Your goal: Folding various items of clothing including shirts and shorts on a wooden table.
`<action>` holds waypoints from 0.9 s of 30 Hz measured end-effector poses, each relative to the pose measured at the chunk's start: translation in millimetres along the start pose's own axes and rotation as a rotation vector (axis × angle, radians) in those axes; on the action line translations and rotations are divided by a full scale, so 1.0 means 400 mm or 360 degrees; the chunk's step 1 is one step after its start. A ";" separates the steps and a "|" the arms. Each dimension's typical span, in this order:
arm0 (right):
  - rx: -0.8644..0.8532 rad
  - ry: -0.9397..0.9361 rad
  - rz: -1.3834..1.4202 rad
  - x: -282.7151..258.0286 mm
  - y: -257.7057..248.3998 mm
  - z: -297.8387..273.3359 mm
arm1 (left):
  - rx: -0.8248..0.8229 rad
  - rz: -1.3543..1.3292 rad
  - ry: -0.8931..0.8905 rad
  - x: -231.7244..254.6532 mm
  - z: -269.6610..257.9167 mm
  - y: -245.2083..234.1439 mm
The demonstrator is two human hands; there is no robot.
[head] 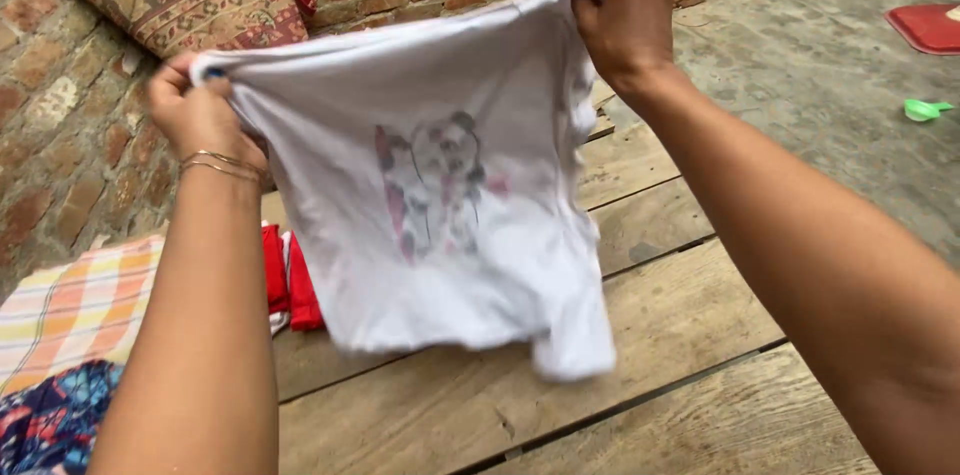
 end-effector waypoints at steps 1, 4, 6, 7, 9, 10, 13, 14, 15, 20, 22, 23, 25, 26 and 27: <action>0.0005 0.0004 -0.0014 0.002 -0.029 0.012 | -0.0013 -0.0008 -0.0003 0.022 -0.012 0.020; 0.0297 -0.0237 0.0075 -0.016 -0.128 0.008 | -0.0222 -0.0348 0.0117 0.100 -0.103 0.035; -0.0006 -0.0326 0.0142 -0.022 -0.158 -0.028 | -0.0455 -0.0265 0.0057 0.143 -0.215 0.013; -0.0021 -0.0320 0.0144 -0.036 -0.180 -0.062 | -0.0450 -0.0260 0.0043 0.113 -0.264 -0.031; -0.0650 -0.0213 0.0319 -0.073 -0.197 -0.145 | -0.0496 0.0252 -0.0177 0.050 -0.374 -0.124; -0.0661 -0.0211 0.0327 -0.111 -0.207 -0.183 | -0.0488 0.0257 -0.0187 0.011 -0.441 -0.189; -0.1809 0.0142 0.0257 -0.185 -0.174 -0.358 | -0.0615 0.1103 -0.0343 -0.108 -0.625 -0.384; -0.2055 0.0075 0.0285 -0.199 -0.158 -0.430 | -0.0722 0.1240 -0.0529 -0.162 -0.679 -0.452; -0.2301 0.0003 0.0314 -0.213 -0.146 -0.503 | -0.0828 0.1373 -0.0719 -0.215 -0.735 -0.521; -0.2880 -0.0045 0.0486 -0.293 -0.104 -0.814 | -0.1168 0.1790 -0.0715 -0.216 -0.863 -0.674; -0.3078 -0.0034 0.0545 -0.315 -0.091 -0.917 | -0.1368 0.2020 -0.0651 -0.193 -0.892 -0.679; -0.3100 -0.0128 0.0596 -0.330 -0.091 -0.951 | -0.1474 0.2182 -0.0726 -0.179 -0.909 -0.676; -0.3128 -0.0230 0.0657 -0.360 -0.094 -0.998 | -0.1571 0.2354 -0.0817 -0.155 -0.935 -0.681; -0.3180 -0.0290 0.0642 -0.372 -0.096 -1.012 | -0.1680 0.2364 -0.0847 -0.150 -0.946 -0.681; -0.3230 -0.0352 0.0625 -0.384 -0.098 -1.025 | -0.1789 0.2372 -0.0877 -0.145 -0.958 -0.682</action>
Point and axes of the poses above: each hand's wrist, its own z-axis towards the middle knuckle, its own y-axis out of the palm, x = y × z, the point moved 4 cm from there along z, towards the middle knuckle, and after that the axes turned 5 degrees about -y, right-handed, at the moved point
